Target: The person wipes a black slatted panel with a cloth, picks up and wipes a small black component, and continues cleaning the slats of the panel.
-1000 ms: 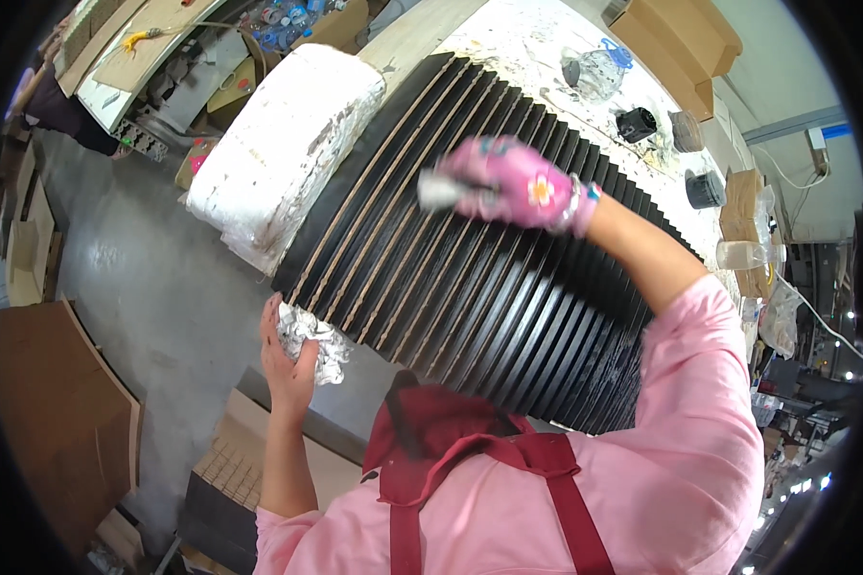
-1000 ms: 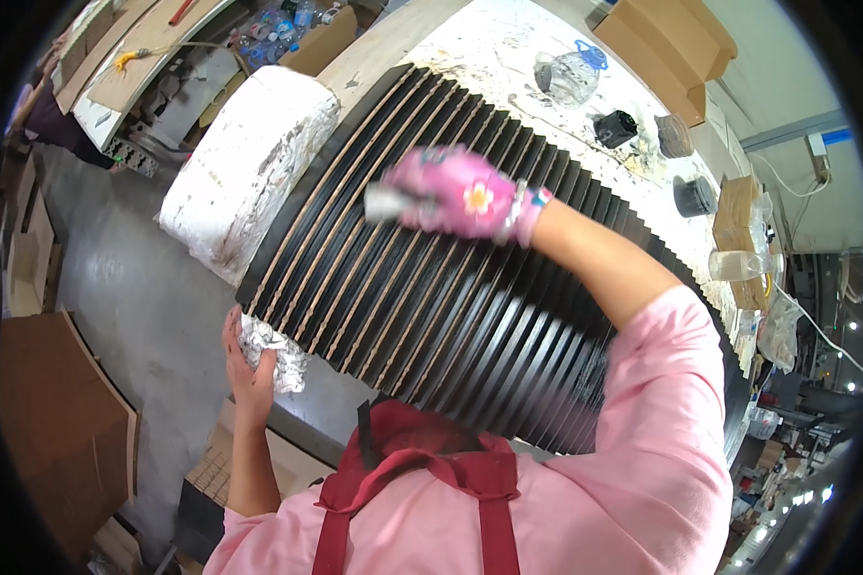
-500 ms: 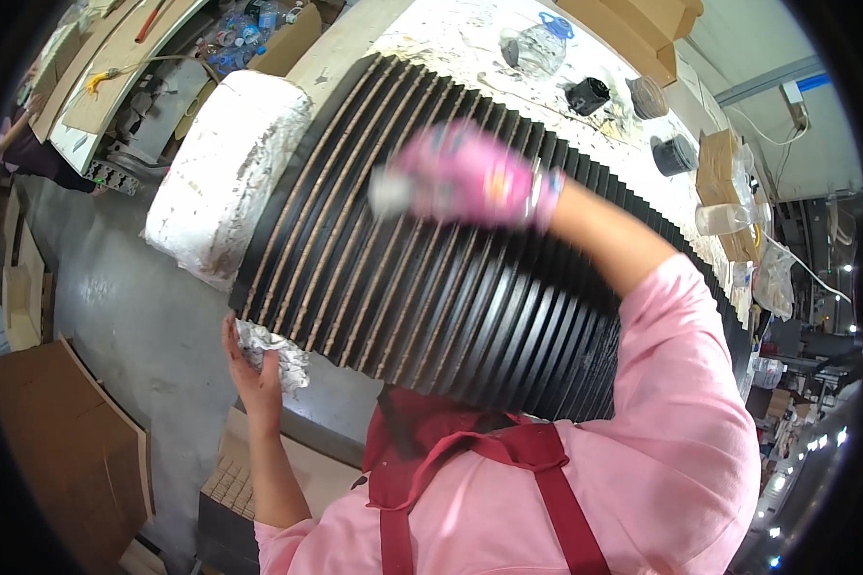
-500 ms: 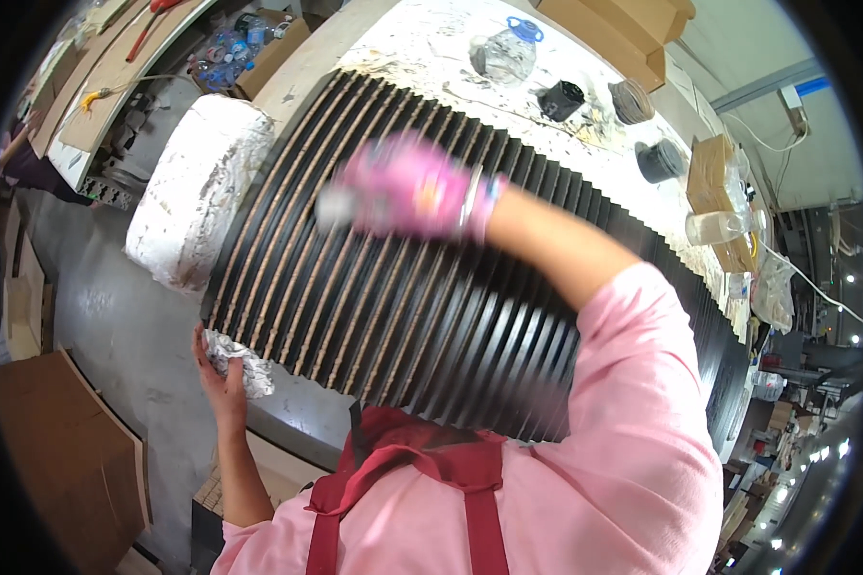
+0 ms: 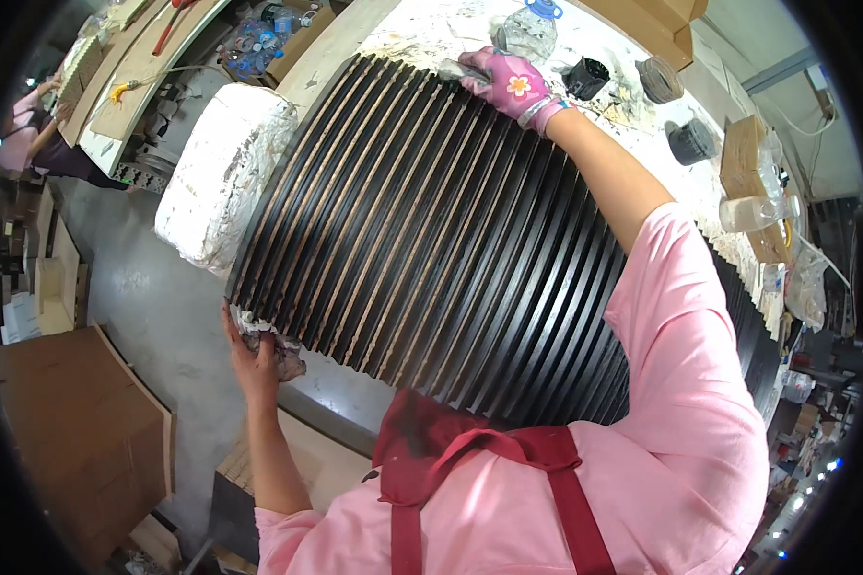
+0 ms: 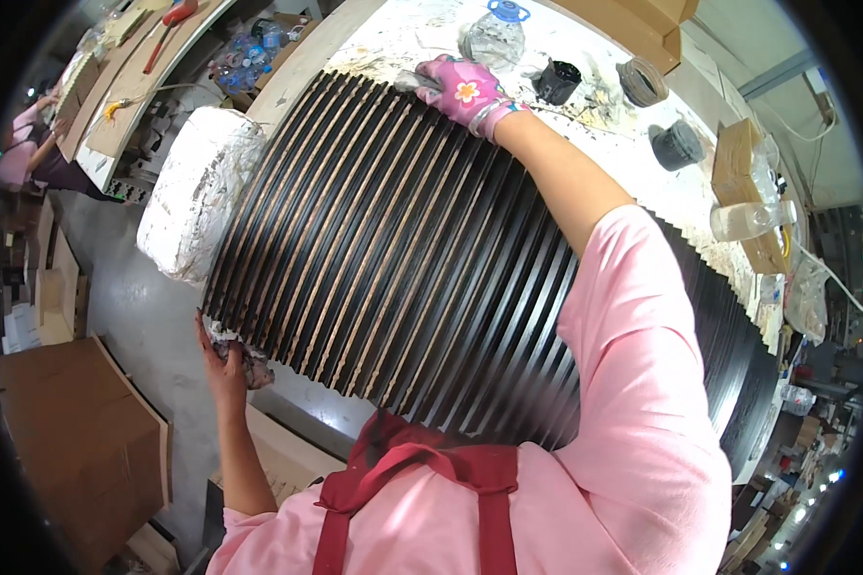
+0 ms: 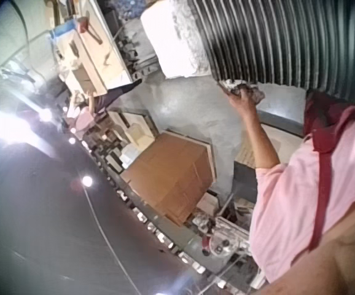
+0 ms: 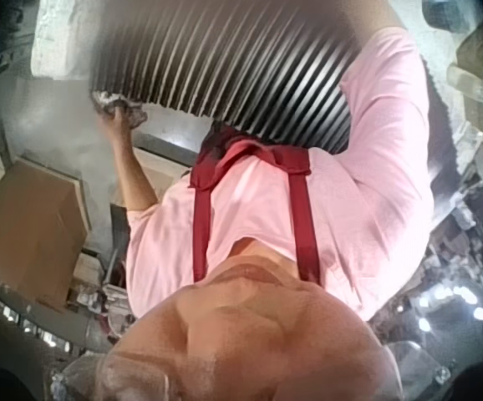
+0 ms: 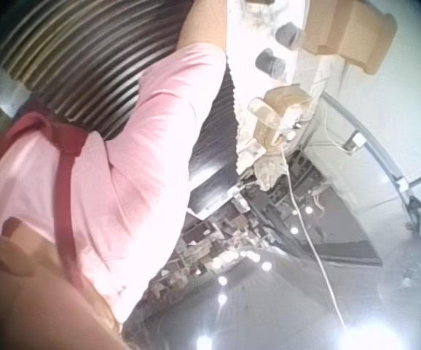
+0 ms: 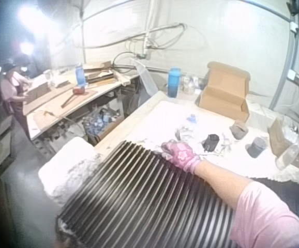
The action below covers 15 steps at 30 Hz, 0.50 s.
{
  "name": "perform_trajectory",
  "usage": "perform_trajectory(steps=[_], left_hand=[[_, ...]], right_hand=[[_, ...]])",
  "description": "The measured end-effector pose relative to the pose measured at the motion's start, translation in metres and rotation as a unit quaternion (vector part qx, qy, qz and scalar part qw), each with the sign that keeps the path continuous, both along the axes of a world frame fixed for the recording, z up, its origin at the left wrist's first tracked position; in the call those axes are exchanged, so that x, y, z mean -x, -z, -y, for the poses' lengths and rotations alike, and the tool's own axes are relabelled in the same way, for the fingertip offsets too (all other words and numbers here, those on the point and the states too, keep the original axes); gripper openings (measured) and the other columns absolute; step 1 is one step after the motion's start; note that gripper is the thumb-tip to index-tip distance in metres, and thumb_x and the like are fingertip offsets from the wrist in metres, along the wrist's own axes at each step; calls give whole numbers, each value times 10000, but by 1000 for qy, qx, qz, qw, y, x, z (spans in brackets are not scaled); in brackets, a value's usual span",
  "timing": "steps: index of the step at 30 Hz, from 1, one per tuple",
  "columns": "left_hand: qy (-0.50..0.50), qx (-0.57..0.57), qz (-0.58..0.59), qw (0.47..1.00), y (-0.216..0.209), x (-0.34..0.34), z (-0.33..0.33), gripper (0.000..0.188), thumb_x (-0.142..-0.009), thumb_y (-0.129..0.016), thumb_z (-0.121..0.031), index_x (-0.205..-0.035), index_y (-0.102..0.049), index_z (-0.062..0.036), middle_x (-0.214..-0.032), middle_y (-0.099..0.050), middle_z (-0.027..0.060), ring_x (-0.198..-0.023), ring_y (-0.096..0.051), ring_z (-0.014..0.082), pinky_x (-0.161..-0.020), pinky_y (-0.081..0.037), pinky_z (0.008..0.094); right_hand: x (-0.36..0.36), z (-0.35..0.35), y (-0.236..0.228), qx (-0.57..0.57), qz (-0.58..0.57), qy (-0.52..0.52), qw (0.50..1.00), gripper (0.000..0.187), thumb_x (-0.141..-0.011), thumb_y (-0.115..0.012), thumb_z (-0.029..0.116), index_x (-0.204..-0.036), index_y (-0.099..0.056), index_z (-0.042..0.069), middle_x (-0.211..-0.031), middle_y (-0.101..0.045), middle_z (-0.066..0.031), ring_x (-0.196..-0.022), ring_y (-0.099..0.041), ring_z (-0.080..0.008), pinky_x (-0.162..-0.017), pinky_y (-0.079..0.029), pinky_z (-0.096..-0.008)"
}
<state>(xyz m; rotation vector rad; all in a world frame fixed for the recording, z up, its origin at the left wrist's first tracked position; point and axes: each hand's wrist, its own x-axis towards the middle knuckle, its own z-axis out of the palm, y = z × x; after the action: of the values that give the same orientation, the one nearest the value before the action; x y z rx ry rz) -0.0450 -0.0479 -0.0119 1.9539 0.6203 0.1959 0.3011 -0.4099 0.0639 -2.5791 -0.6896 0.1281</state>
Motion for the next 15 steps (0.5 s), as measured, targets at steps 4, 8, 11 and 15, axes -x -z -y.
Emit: perform_trajectory(steps=[4,8,11,15], left_hand=[[6,-77,49,996,7,8,-1,712,-863,-537,-32,-1506,-235,-89,-1432,-423,174,-1229,-492,267,-1018,-368,328],[-43,53,2,998,9,18,5,717,-844,-543,-8,-1497,-254,-78,-1417,-438,171,-1167,-529,278,-984,-396,324],[30,-6,8,1000,25,31,4,697,-829,-563,-9,-1470,-291,-35,-1366,-487,186,-1108,-559,289,-953,-416,323],[95,-68,-71,991,23,53,21,641,-816,-604,-59,-1404,-367,36,-1273,-553,244,-1124,-571,312,-959,-423,340]], right_hand=[[93,-1,13,-67,156,-297,940,271,-860,-662,223,-1091,-618,88,-862,-668,-81,-709,-659,-153,-571,-571,-263],[89,7,-2,-52,73,-320,943,311,-856,-671,257,-1109,-613,84,-921,-663,-85,-816,-672,-183,-699,-584,-300],[2,28,5,-48,120,-61,990,424,-932,-583,288,-1286,-546,57,-971,-646,-129,-910,-645,-208,-774,-541,-286],[58,20,11,-62,137,-187,971,233,-906,-600,272,-1072,-637,113,-775,-640,-37,-711,-643,-167,-666,-556,-307]])
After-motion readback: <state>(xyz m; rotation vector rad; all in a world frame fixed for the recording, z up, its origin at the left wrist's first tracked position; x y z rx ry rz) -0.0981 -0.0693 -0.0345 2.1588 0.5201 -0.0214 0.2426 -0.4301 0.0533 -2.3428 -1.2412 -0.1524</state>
